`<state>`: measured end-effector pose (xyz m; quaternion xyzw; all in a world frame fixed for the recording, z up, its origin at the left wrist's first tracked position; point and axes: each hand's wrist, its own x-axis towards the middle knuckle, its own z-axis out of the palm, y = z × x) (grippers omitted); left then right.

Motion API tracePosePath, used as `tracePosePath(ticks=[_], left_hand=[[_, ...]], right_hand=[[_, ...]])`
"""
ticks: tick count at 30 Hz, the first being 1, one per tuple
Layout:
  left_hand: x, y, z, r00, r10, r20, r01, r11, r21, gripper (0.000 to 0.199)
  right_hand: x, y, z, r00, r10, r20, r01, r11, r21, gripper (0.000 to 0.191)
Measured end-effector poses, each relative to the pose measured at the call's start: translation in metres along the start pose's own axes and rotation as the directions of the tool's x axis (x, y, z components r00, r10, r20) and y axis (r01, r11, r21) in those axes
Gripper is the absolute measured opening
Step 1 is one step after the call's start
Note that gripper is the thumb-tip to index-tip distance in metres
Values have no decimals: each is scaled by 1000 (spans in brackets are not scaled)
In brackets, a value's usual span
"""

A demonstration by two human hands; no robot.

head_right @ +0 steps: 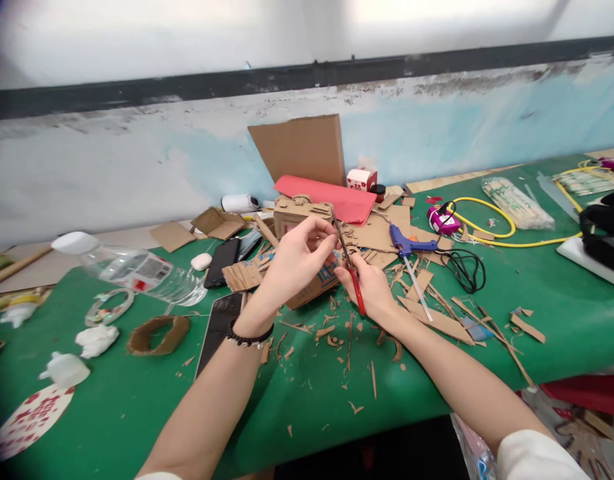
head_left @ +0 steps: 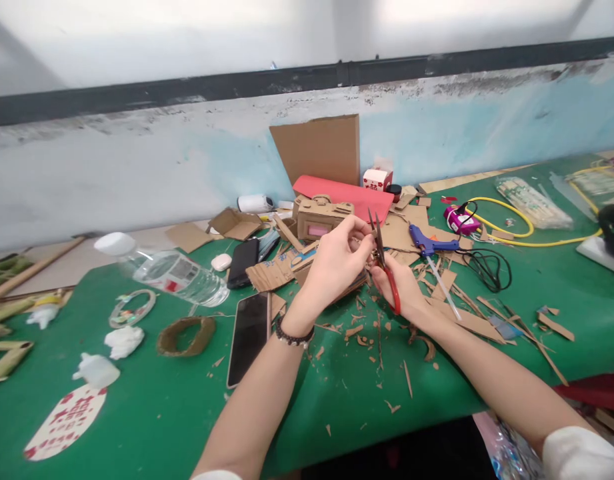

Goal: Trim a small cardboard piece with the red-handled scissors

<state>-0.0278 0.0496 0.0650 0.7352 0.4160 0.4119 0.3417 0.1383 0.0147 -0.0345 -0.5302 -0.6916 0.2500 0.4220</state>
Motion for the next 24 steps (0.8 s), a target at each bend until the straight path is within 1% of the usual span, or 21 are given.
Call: tracePosePath(ticks=[3,7,11,14,16,18,21,24], left_hand=[[0,1,2,1000,12,-12,-12,1000,18,2],[1,-2,9,1000,7,-6,-7,996,-86,3],[2,-6,11,998,2,-61,-10,991,-134,6],[3,-5,9,994,-32,-101,19,992,-127,8],[3,-5,7,991,-49,-127,32,991,-129,10],[4,-4,6,989,-50,-142,25,984,-174,12],[5,-2,6,990,-33,-134,-3,965,-263,14],[5,-1,6,993,-10,-118,-23,962,-273,15]], right_hand=[[1,-2,0,999,35,-9,-36,994,-100,46],[2,-3,0,998,56,-22,-59,983,-175,44],[2,-3,1,997,72,-29,-77,974,-212,40],[2,-3,1,996,80,-35,-85,971,-223,39],[2,-3,0,997,71,-38,-77,979,-188,39],[1,-2,0,997,65,-34,-68,991,-114,39],[0,0,0,998,59,-5,-59,998,33,41],[0,2,1,998,51,30,-54,992,112,46]])
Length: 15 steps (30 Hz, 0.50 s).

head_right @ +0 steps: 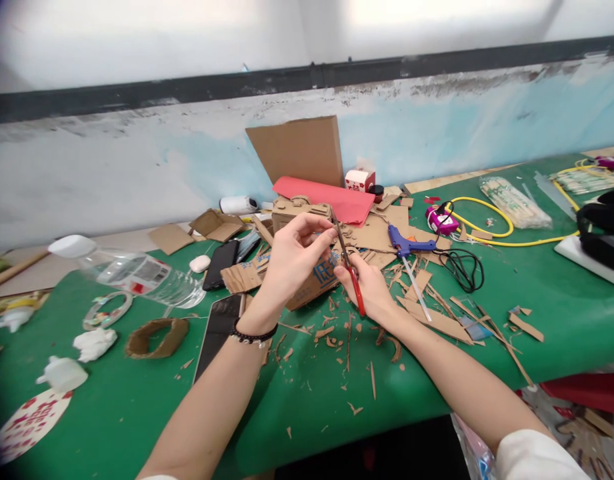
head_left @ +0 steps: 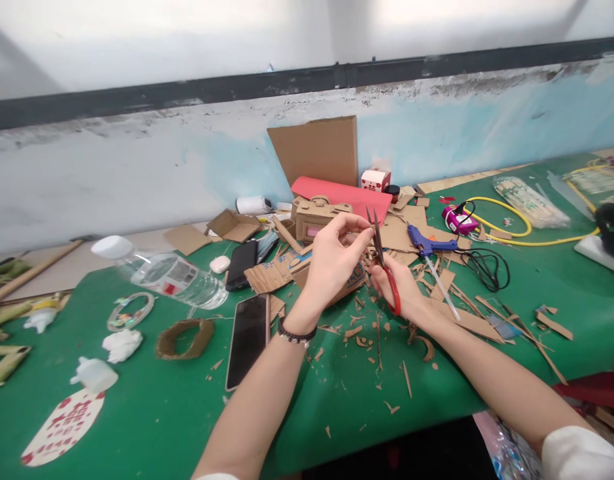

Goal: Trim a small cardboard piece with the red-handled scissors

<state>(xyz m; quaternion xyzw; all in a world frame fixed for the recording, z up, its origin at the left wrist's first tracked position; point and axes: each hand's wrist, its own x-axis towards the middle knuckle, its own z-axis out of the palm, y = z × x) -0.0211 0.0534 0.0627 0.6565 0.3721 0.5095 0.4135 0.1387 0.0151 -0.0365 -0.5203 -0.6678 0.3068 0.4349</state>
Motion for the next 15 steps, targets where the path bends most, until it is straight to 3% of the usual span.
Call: tracePosePath(ticks=[7,15], left_hand=[[-1,-4,-1,1000,3,-6,-3,1000,31,14],[-4,-1,1,1000,-1,5,1,994,108,10]], right_hand=[[-1,3,3,1000,-6,10,5,998,60,47],[-2,4,8,999,24,-30,-24,1000,8,48]])
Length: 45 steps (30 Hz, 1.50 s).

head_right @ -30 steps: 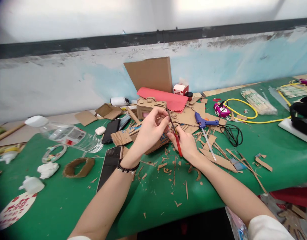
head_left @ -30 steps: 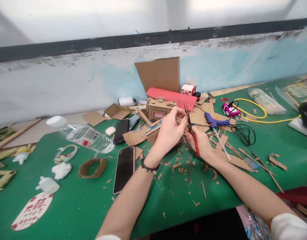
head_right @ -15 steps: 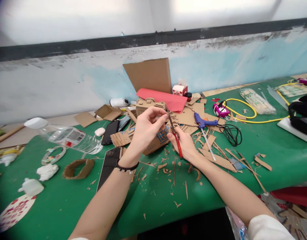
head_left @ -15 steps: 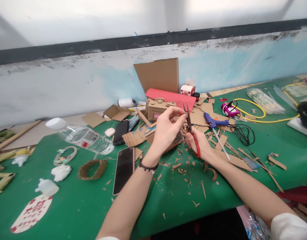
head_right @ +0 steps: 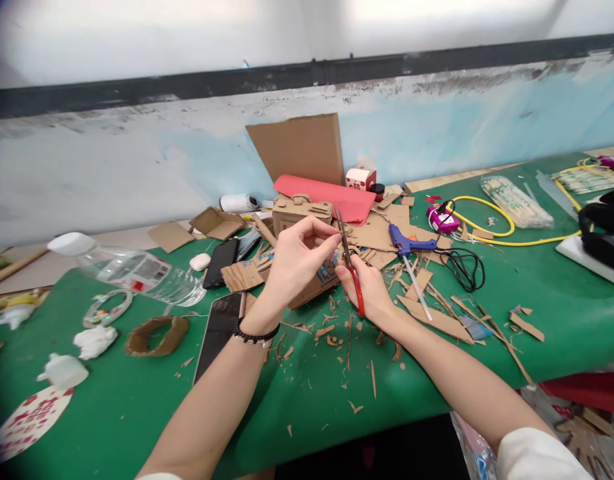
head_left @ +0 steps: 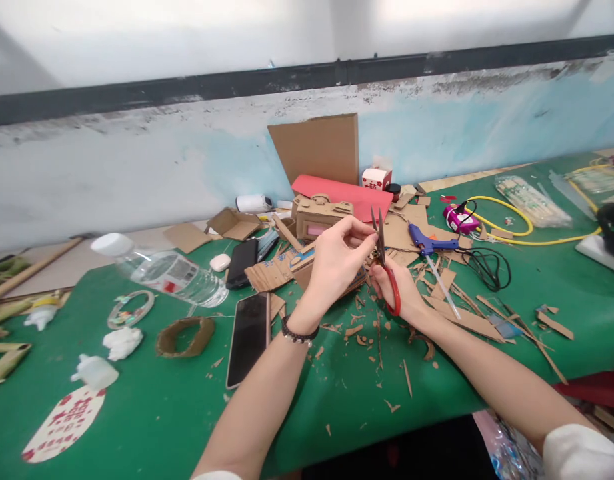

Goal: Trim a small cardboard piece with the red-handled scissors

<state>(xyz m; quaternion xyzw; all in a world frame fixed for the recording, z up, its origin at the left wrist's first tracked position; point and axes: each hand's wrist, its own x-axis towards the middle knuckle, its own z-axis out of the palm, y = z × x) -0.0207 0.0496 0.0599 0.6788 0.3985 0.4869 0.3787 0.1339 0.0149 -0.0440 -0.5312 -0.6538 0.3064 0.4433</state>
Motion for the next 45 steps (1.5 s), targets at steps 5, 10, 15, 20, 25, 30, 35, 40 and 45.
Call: tracePosePath(ticks=[5,10,15,20,25,30,35,40,45], left_hand=[[0,2,-1,1000,16,5,-17,998,64,9],[-1,2,-3,998,62,5,-62,991,122,9],[-2,6,-5,996,86,-14,-82,980,182,9],[-3,11,-8,993,120,2,-117,962,248,5],[-3,12,-10,992,129,3,-125,952,280,6],[-2,13,-13,992,122,42,-129,940,317,9],[-2,12,-13,992,112,58,-125,944,304,9],[-1,10,-10,995,98,19,-100,958,269,5],[-2,13,-11,992,123,42,-130,940,314,8]], right_hand=[[-1,-4,1,1000,10,-19,-11,999,-51,49],[-1,-10,-4,1000,12,-1,-12,996,-93,45],[0,-11,-7,1000,6,21,-3,990,-142,44],[0,-12,-6,1000,18,8,-16,983,-184,49],[-1,-10,-3,1000,14,3,-14,986,-166,47],[-2,-9,-4,999,-1,42,5,995,-104,42],[-1,-7,-2,1000,11,25,-8,993,-122,44],[-1,-7,0,999,30,11,-28,989,-143,47],[-1,-9,0,1000,27,0,-26,989,-146,48]])
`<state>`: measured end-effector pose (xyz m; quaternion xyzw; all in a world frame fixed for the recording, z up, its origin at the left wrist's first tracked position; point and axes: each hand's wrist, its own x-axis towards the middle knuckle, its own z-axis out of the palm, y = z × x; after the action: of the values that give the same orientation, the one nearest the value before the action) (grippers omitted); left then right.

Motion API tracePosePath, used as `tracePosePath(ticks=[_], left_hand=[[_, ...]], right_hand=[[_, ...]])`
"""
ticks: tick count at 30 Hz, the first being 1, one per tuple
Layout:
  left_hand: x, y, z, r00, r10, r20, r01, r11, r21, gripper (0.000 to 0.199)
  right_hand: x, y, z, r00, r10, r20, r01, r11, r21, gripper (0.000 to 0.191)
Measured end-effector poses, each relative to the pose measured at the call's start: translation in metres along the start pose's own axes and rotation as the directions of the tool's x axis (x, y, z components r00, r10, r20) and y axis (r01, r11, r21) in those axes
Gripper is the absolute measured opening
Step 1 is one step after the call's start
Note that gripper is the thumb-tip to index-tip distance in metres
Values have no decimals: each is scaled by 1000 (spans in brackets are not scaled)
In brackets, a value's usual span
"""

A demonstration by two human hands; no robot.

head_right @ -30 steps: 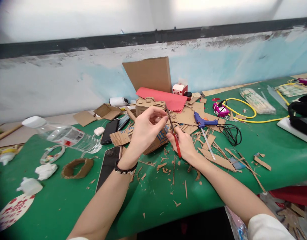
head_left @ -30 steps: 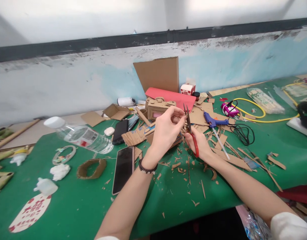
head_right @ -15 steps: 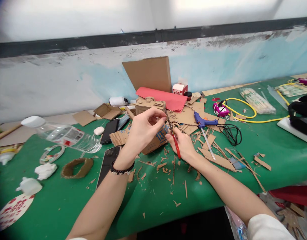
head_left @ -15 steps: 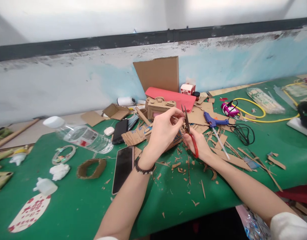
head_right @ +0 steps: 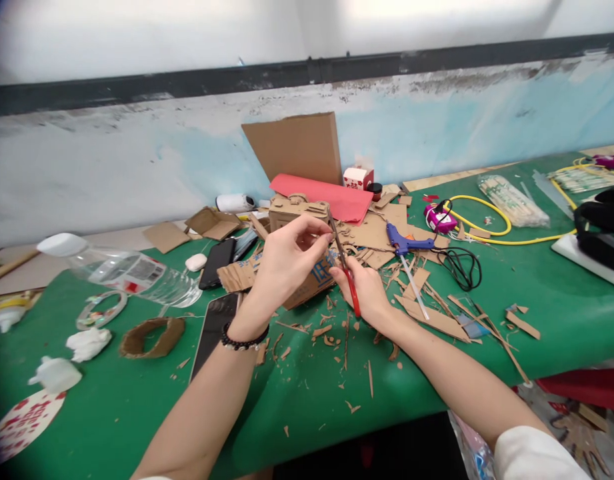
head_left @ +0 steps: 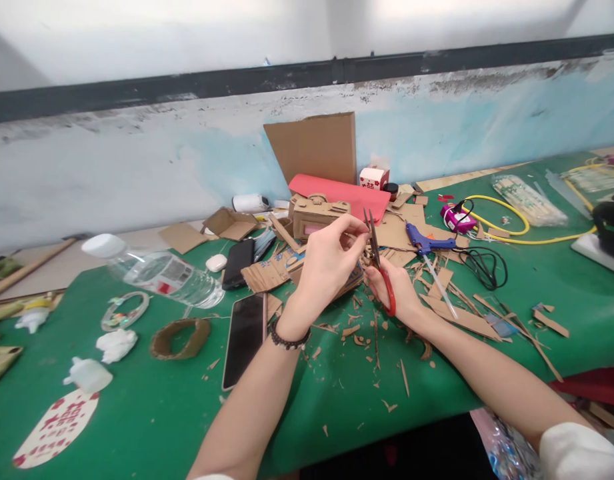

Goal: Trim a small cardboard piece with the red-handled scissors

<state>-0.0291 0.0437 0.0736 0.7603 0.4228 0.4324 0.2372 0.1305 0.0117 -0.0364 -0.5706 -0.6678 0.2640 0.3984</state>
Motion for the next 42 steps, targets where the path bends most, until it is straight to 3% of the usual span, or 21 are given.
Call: tracePosePath(ticks=[14,19,24,27,34,42], left_hand=[[1,-3,-8,999,4,41,-6,999,36,10],[3,-4,-13,999,-23,41,21,999,34,7],[6,-4,-16,997,-55,48,60,992,-115,24],[6,0,-16,991,-68,114,93,968,-234,20],[5,6,-13,976,-171,136,217,825,-523,22],[6,-6,1,967,-185,178,254,781,-571,27]], right_hand=[[-2,0,1,1000,-6,31,6,1000,-25,43],[-4,-1,3,999,15,39,-17,998,53,44],[0,0,2,996,85,23,-88,954,287,50],[3,3,1,996,92,-12,-80,923,377,51],[2,9,3,997,-74,-36,82,944,318,48],[1,9,3,992,-107,-62,120,955,270,41]])
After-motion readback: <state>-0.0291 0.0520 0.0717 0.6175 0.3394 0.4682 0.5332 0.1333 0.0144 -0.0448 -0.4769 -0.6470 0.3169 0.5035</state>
